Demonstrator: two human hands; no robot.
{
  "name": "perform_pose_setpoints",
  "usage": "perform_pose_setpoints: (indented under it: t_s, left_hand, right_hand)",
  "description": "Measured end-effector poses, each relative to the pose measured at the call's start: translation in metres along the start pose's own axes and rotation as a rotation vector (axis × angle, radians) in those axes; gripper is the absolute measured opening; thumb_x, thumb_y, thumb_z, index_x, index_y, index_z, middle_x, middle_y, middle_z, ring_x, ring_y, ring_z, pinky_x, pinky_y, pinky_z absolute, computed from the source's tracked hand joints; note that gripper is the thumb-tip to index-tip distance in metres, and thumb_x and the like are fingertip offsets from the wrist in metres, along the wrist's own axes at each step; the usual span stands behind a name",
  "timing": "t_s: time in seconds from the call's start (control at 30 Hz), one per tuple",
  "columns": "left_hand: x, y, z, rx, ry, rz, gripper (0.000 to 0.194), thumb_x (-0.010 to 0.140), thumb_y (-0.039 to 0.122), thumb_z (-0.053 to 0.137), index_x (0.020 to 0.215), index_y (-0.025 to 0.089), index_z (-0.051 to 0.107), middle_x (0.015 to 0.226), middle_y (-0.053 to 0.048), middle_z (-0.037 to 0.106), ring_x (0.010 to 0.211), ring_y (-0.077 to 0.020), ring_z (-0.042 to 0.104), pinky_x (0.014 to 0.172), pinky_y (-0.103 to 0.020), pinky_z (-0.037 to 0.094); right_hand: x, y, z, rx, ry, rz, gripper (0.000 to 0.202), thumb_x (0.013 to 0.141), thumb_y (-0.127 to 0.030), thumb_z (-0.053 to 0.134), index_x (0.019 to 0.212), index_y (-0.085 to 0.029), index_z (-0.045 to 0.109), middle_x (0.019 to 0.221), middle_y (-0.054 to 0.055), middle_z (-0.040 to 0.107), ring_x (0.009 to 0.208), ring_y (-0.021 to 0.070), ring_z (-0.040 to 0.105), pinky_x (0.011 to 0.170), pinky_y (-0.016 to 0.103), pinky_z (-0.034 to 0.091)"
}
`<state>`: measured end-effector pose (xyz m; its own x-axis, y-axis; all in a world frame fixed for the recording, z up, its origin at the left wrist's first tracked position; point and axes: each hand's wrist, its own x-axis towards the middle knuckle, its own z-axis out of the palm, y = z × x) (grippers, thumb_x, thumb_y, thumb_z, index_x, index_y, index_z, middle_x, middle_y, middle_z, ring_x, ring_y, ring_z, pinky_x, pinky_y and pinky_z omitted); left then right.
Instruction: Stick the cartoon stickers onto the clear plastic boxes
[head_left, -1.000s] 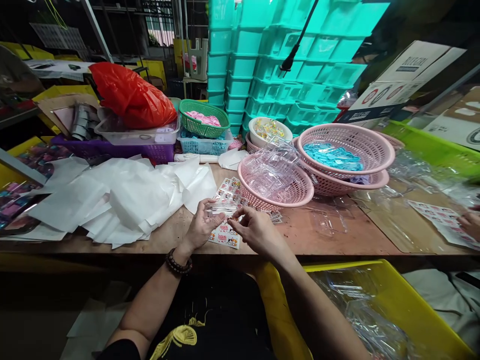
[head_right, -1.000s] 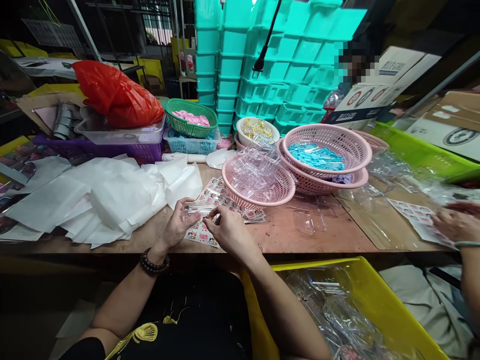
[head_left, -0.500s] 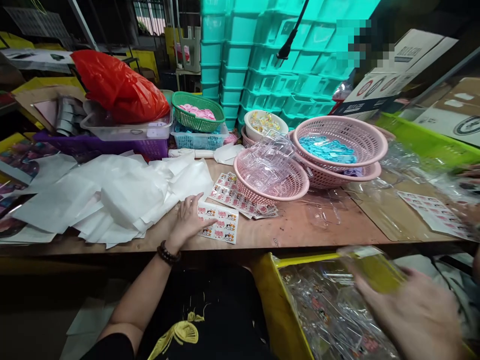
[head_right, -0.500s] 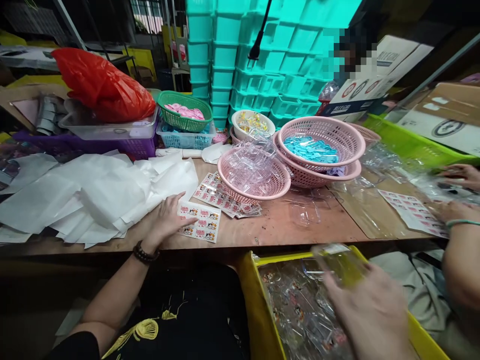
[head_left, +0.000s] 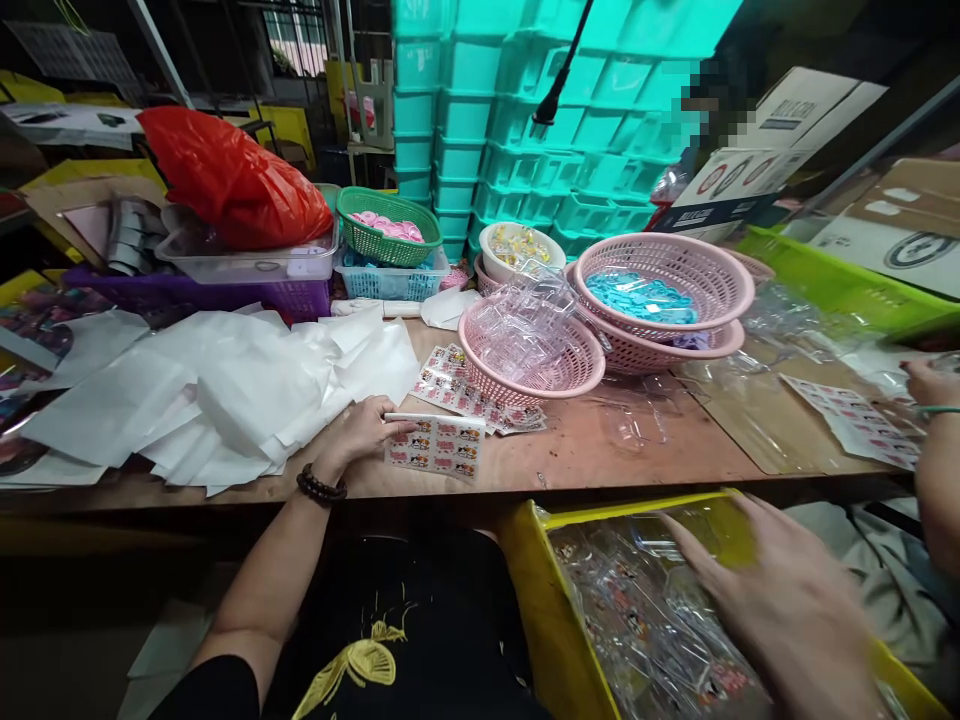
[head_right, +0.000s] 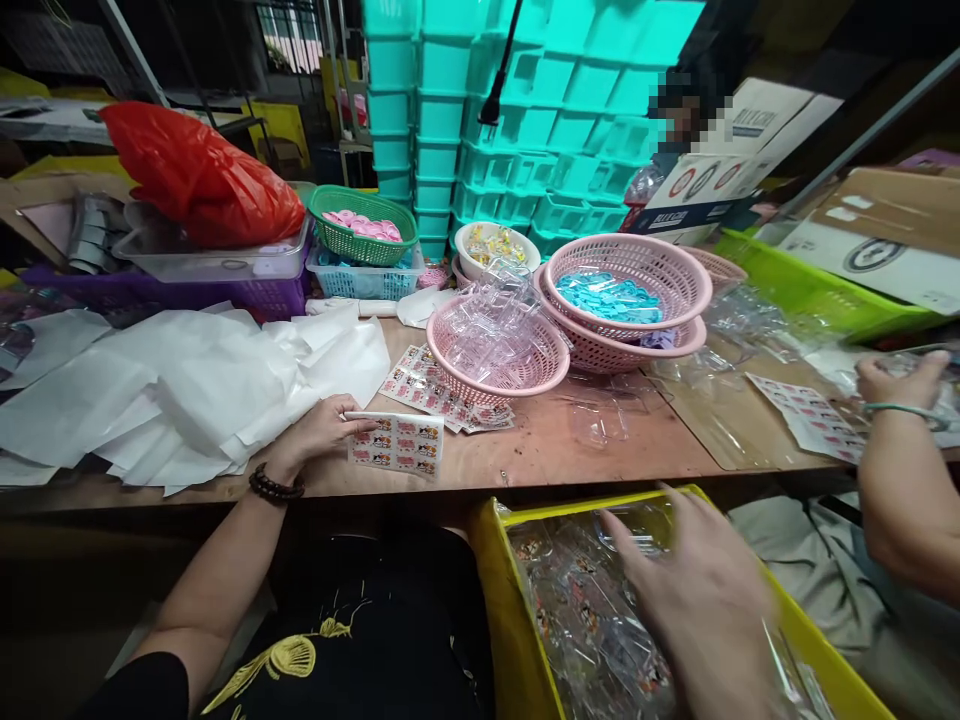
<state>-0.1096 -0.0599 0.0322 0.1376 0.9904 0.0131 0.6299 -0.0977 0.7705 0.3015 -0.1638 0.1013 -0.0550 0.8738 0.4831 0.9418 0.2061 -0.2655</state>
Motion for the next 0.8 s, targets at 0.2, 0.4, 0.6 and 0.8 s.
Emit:
perform_pose_setpoints:
  t_s: [0.2, 0.4, 0.6, 0.8]
  left_hand:
    - [-0.018, 0.011, -0.010, -0.100, -0.062, 0.106, 0.052, 0.084, 0.066, 0.059, 0.060, 0.020, 0.066, 0.070, -0.002, 0.057, 0.071, -0.0185, 0.056, 0.068, -0.030, 0.044]
    - [-0.026, 0.021, -0.015, 0.058, 0.123, 0.234, 0.057, 0.061, 0.055, 0.087, 0.108, 0.026, 0.075, 0.127, -0.010, 0.065, 0.114, -0.0297, 0.058, 0.102, -0.041, 0.043]
    - [-0.013, 0.041, -0.007, -0.108, -0.303, 0.102, 0.043, 0.073, 0.057, 0.075, 0.064, 0.016, 0.069, 0.057, 0.001, 0.058, 0.057, -0.0128, 0.049, 0.053, -0.024, 0.037]
    - [0.001, 0.029, -0.001, -0.455, -0.632, -0.066, 0.045, 0.071, 0.058, 0.077, 0.078, 0.015, 0.068, 0.061, 0.002, 0.056, 0.052, -0.0088, 0.043, 0.049, -0.022, 0.031]
  right_hand:
    - [0.076, -0.105, 0.107, 0.710, -0.442, -0.153, 0.053, 0.075, -0.056, 0.075, 0.113, -0.020, 0.067, 0.117, 0.013, 0.068, 0.108, 0.0286, 0.065, 0.094, 0.045, 0.054]
    - [0.083, -0.125, 0.114, 0.811, -0.627, 0.033, 0.024, 0.074, -0.041, 0.076, 0.077, -0.019, 0.068, 0.070, 0.000, 0.066, 0.067, 0.0163, 0.060, 0.063, 0.028, 0.049]
    - [0.074, -0.117, 0.108, 0.876, -0.629, -0.013, 0.025, 0.086, -0.045, 0.065, 0.088, -0.021, 0.068, 0.074, 0.002, 0.070, 0.068, 0.0170, 0.063, 0.062, 0.029, 0.050]
    - [0.068, -0.102, 0.113, 0.646, -0.262, -0.396, 0.019, 0.094, -0.036, 0.061, 0.088, -0.023, 0.073, 0.097, 0.010, 0.071, 0.094, 0.0245, 0.065, 0.088, 0.043, 0.051]
